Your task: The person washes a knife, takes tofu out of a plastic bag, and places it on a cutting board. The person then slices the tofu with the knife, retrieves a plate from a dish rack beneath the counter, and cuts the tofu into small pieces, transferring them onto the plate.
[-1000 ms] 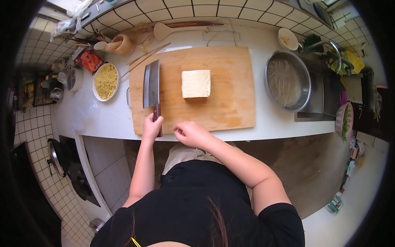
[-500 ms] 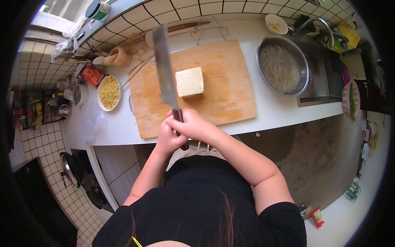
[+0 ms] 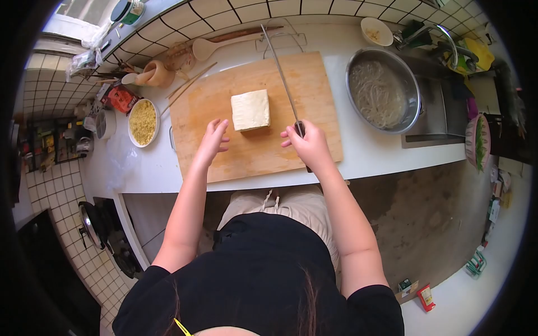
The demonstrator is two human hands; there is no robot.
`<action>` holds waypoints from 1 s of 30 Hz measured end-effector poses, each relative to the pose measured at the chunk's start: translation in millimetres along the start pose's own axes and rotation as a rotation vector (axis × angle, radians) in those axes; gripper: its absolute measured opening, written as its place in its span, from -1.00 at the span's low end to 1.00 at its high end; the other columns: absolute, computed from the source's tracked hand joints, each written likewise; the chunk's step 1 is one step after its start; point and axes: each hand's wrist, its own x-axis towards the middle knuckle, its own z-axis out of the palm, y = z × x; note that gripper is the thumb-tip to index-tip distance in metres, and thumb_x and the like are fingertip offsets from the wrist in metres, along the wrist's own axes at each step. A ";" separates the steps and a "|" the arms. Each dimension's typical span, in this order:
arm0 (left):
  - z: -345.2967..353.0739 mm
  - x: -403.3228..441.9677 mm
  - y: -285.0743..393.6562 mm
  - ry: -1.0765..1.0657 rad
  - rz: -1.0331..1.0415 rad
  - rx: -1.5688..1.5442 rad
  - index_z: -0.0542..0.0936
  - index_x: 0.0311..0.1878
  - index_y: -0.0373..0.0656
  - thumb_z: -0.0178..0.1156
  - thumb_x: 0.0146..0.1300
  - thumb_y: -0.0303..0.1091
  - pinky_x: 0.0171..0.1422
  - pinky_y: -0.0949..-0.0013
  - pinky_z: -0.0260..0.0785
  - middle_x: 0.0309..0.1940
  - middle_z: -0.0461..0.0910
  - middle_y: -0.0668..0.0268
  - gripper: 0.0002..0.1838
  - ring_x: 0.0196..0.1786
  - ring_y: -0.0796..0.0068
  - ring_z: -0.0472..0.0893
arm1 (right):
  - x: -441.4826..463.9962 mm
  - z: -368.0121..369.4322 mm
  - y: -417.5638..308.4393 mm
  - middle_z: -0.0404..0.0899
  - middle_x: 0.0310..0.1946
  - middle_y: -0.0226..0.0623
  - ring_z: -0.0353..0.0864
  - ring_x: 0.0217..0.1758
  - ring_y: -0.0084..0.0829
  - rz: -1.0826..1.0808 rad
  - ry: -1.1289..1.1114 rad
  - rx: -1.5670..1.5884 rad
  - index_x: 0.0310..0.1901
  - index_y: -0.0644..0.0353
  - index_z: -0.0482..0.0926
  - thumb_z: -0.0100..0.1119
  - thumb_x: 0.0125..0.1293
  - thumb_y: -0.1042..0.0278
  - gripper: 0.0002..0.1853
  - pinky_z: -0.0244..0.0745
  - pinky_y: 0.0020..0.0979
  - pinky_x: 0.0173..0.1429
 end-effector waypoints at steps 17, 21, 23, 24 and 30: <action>77.1 3.1 -26.5 -0.079 -0.204 -0.977 0.08 0.45 -0.16 0.01 0.48 -0.02 0.38 -0.16 0.29 0.36 0.18 -0.04 -0.35 0.42 0.01 0.26 | 148.3 48.5 16.5 0.59 -0.47 0.04 0.58 -0.36 0.09 -0.504 -0.026 -0.534 -0.35 0.29 0.49 0.22 0.29 0.22 -0.73 0.46 -0.06 -0.28; 93.2 -8.4 -15.4 0.068 -0.091 -1.006 0.14 0.41 -0.17 -0.07 0.53 -0.12 0.39 -0.16 0.29 0.36 0.22 0.07 -0.48 0.43 0.08 0.26 | 147.2 55.7 20.1 0.58 -0.51 0.03 0.57 -0.41 0.07 -0.430 -0.060 -0.472 -0.37 0.32 0.50 0.22 0.28 0.24 -0.73 0.45 -0.12 -0.31; 99.6 -11.3 -9.9 0.107 -0.070 -1.026 0.14 0.40 -0.17 -0.09 0.54 -0.14 0.38 -0.16 0.29 0.37 0.22 0.10 -0.50 0.43 0.10 0.26 | 143.2 57.7 20.8 0.51 -0.58 -0.03 0.46 -0.53 -0.11 -0.437 -0.029 -0.442 -0.40 0.33 0.47 0.23 0.30 0.24 -0.71 0.37 -0.21 -0.39; 100.4 -10.0 -8.6 0.115 -0.068 -1.014 0.11 0.42 -0.17 -0.13 0.55 -0.14 0.38 -0.17 0.28 0.37 0.23 0.10 -0.49 0.41 0.10 0.31 | 139.4 58.1 18.6 0.48 -0.61 -0.06 0.40 -0.59 -0.20 -0.441 -0.011 -0.428 -0.42 0.33 0.45 0.23 0.31 0.24 -0.69 0.33 -0.25 -0.43; 79.9 1.4 -10.9 0.083 -0.069 -0.855 0.15 0.41 -0.22 -0.15 0.54 -0.08 0.28 -0.04 0.43 0.27 0.36 0.02 -0.46 0.25 0.08 0.51 | 104.6 53.2 12.9 0.42 -0.66 -0.10 0.37 -0.63 -0.28 -0.432 -0.016 -0.453 -0.44 0.33 0.43 0.22 0.32 0.27 -0.69 0.28 -0.28 -0.47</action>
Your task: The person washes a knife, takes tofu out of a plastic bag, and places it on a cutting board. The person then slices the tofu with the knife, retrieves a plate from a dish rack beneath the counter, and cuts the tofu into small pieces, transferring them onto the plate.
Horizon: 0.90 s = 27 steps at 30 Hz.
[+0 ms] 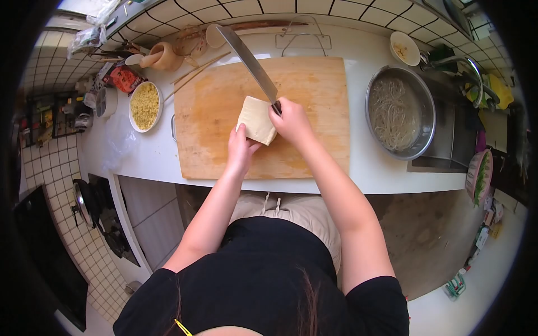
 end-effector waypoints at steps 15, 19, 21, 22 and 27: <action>-34.3 19.0 36.9 -0.144 0.068 0.775 0.17 0.45 -0.30 0.05 0.45 -0.07 -0.11 0.28 0.59 -0.02 0.56 0.01 -0.33 -0.12 0.29 0.66 | -112.2 -31.1 -51.1 0.43 -0.66 -0.40 0.43 -0.59 -0.55 0.308 -0.013 0.383 -0.34 0.26 0.46 0.18 0.39 0.23 -0.74 0.33 -0.39 -0.47; -43.5 11.3 23.9 -0.137 0.156 0.700 0.16 0.45 -0.34 0.10 0.42 -0.10 -0.23 0.35 0.56 -0.21 0.64 0.06 -0.30 -0.27 0.38 0.67 | -123.7 -37.3 -77.0 0.31 -0.67 -0.49 0.21 -0.71 -0.69 0.600 -0.241 0.570 -0.21 0.22 0.43 0.07 0.49 0.19 -0.75 0.18 -0.55 -0.64; -43.6 7.8 21.8 -0.146 0.194 0.668 0.16 0.44 -0.34 0.11 0.42 -0.13 -0.25 0.35 0.56 -0.24 0.64 0.07 -0.31 -0.30 0.38 0.67 | -127.2 -29.9 -73.0 0.24 -0.68 -0.51 0.17 -0.72 -0.68 0.608 -0.272 0.581 -0.25 0.20 0.39 -0.05 0.54 0.06 -0.65 0.15 -0.55 -0.65; -42.8 7.3 21.3 -0.152 0.214 0.657 0.17 0.44 -0.34 0.12 0.42 -0.14 -0.25 0.35 0.56 -0.25 0.64 0.07 -0.32 -0.31 0.38 0.67 | -128.3 -27.7 -71.9 0.23 -0.68 -0.51 0.17 -0.72 -0.68 0.625 -0.273 0.611 -0.26 0.20 0.38 -0.08 0.55 0.04 -0.64 0.15 -0.55 -0.65; -41.2 12.0 16.4 -0.168 0.263 0.627 0.20 0.42 -0.35 0.12 0.41 -0.15 -0.27 0.34 0.52 -0.33 0.62 0.12 -0.34 -0.36 0.38 0.66 | -123.6 -22.5 -71.0 0.23 -0.70 -0.53 0.19 -0.73 -0.67 0.660 -0.254 0.585 -0.32 0.16 0.35 -0.11 0.54 -0.06 -0.57 0.11 -0.54 -0.69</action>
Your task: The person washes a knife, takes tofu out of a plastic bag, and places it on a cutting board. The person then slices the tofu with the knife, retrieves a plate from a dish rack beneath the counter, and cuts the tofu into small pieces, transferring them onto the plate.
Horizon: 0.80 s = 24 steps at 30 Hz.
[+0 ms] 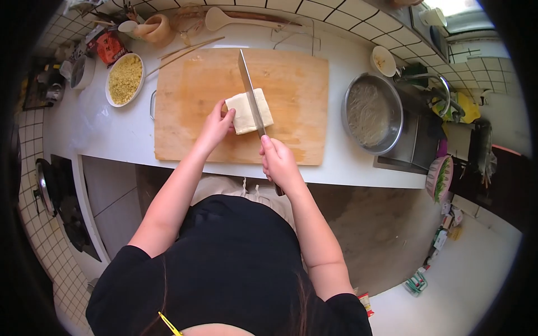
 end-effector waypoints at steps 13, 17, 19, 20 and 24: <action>-2.1 7.5 -14.3 0.024 0.078 0.143 0.23 0.39 -0.39 0.13 0.37 -0.14 0.05 0.20 0.45 -0.18 0.57 -0.01 -0.33 -0.12 0.16 0.61 | 1.8 4.7 7.0 0.22 -0.71 -0.52 0.19 -0.74 -0.65 0.020 0.086 -0.099 -0.34 0.17 0.35 -0.15 0.55 -0.09 -0.54 0.10 -0.52 -0.69; 6.9 1.8 -14.0 0.278 0.304 0.439 0.22 0.40 -0.39 0.13 0.37 -0.19 0.34 0.06 0.29 0.18 0.40 -0.15 -0.34 0.23 -0.03 0.44 | -1.4 -2.3 7.3 0.23 -0.71 -0.51 0.20 -0.74 -0.65 0.005 0.104 -0.111 -0.34 0.18 0.36 -0.13 0.54 -0.10 -0.53 0.11 -0.52 -0.68; 8.6 -3.6 0.7 0.245 0.381 0.481 0.24 0.38 -0.39 0.11 0.37 -0.22 0.41 0.04 0.20 0.26 0.29 -0.16 -0.37 0.31 -0.10 0.32 | -0.7 -3.8 7.9 0.24 -0.71 -0.51 0.20 -0.73 -0.66 -0.007 0.101 -0.114 -0.35 0.18 0.37 -0.12 0.53 -0.11 -0.52 0.12 -0.53 -0.67; 10.6 -5.0 5.7 0.228 0.418 0.502 0.25 0.36 -0.39 0.10 0.37 -0.23 0.44 0.03 0.15 0.30 0.24 -0.16 -0.39 0.36 -0.13 0.26 | -0.5 -4.0 6.9 0.25 -0.70 -0.51 0.20 -0.72 -0.66 -0.010 0.098 -0.115 -0.36 0.17 0.37 -0.12 0.53 -0.11 -0.52 0.13 -0.53 -0.65; 24.6 -0.6 6.9 0.230 0.507 0.629 0.26 0.34 -0.37 0.07 0.37 -0.28 0.43 0.00 0.16 0.26 0.29 -0.14 -0.44 0.33 -0.14 0.27 | 0.3 -4.9 2.7 0.28 -0.68 -0.52 0.21 -0.68 -0.66 -0.019 0.098 -0.131 -0.40 0.18 0.37 -0.10 0.53 -0.10 -0.51 0.17 -0.52 -0.58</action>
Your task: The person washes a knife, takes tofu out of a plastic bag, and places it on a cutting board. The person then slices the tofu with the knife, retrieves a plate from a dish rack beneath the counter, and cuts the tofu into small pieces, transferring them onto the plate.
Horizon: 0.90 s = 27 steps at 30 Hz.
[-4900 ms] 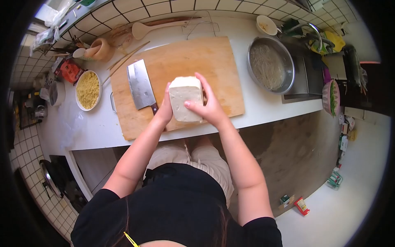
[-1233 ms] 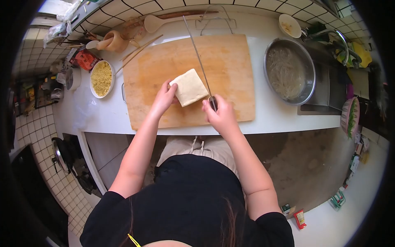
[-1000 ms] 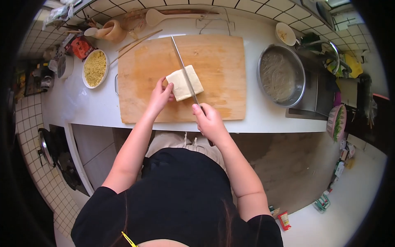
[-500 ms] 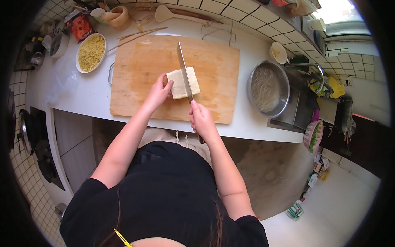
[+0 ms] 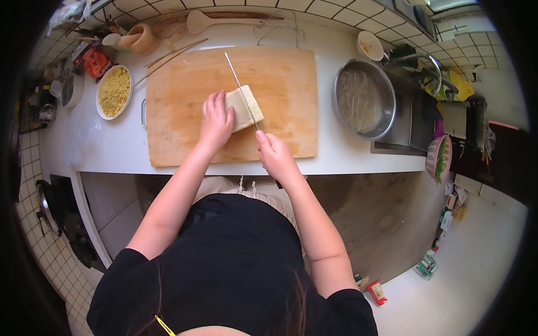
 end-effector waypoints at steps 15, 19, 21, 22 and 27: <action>10.3 4.1 -4.7 -0.069 0.094 0.090 0.21 0.37 -0.37 0.00 0.39 -0.36 0.44 -0.04 0.12 0.28 0.25 -0.16 -0.46 0.35 -0.15 0.23 | 11.9 -16.7 9.2 0.32 -0.64 -0.29 0.28 -0.53 -0.45 -0.164 -0.003 -0.238 -0.47 0.31 0.38 -0.05 0.50 -0.11 -0.43 0.30 -0.29 -0.36; 9.3 5.1 -4.3 -0.105 0.062 0.065 0.20 0.38 -0.37 -0.04 0.40 -0.38 0.46 -0.03 0.08 0.30 0.22 -0.14 -0.47 0.36 -0.14 0.21 | 13.7 -19.8 9.0 0.33 -0.65 -0.24 0.28 -0.54 -0.42 -0.168 -0.014 -0.237 -0.51 0.31 0.37 -0.05 0.50 -0.10 -0.41 0.30 -0.29 -0.38; 8.5 5.6 -4.1 -0.115 0.063 0.058 0.20 0.38 -0.36 -0.05 0.41 -0.38 0.46 -0.02 0.07 0.30 0.22 -0.14 -0.48 0.36 -0.13 0.21 | 12.8 -21.0 7.2 0.34 -0.66 -0.22 0.28 -0.55 -0.41 -0.174 -0.027 -0.227 -0.52 0.32 0.36 -0.06 0.50 -0.10 -0.40 0.29 -0.29 -0.39; 8.0 5.6 -3.6 -0.117 0.070 0.055 0.20 0.38 -0.36 -0.06 0.41 -0.38 0.46 -0.02 0.07 0.29 0.22 -0.13 -0.48 0.36 -0.13 0.21 | 13.1 -21.2 7.9 0.34 -0.66 -0.21 0.28 -0.55 -0.41 -0.179 -0.025 -0.221 -0.52 0.32 0.36 -0.06 0.50 -0.11 -0.40 0.29 -0.28 -0.40; 10.3 5.6 -7.0 -0.087 0.132 0.086 0.21 0.37 -0.35 -0.04 0.40 -0.40 0.45 -0.03 0.08 0.27 0.24 -0.13 -0.49 0.34 -0.13 0.23 | 19.3 -22.5 12.0 0.34 -0.67 -0.19 0.28 -0.56 -0.39 -0.164 -0.031 -0.188 -0.53 0.33 0.36 -0.07 0.51 -0.11 -0.38 0.30 -0.27 -0.40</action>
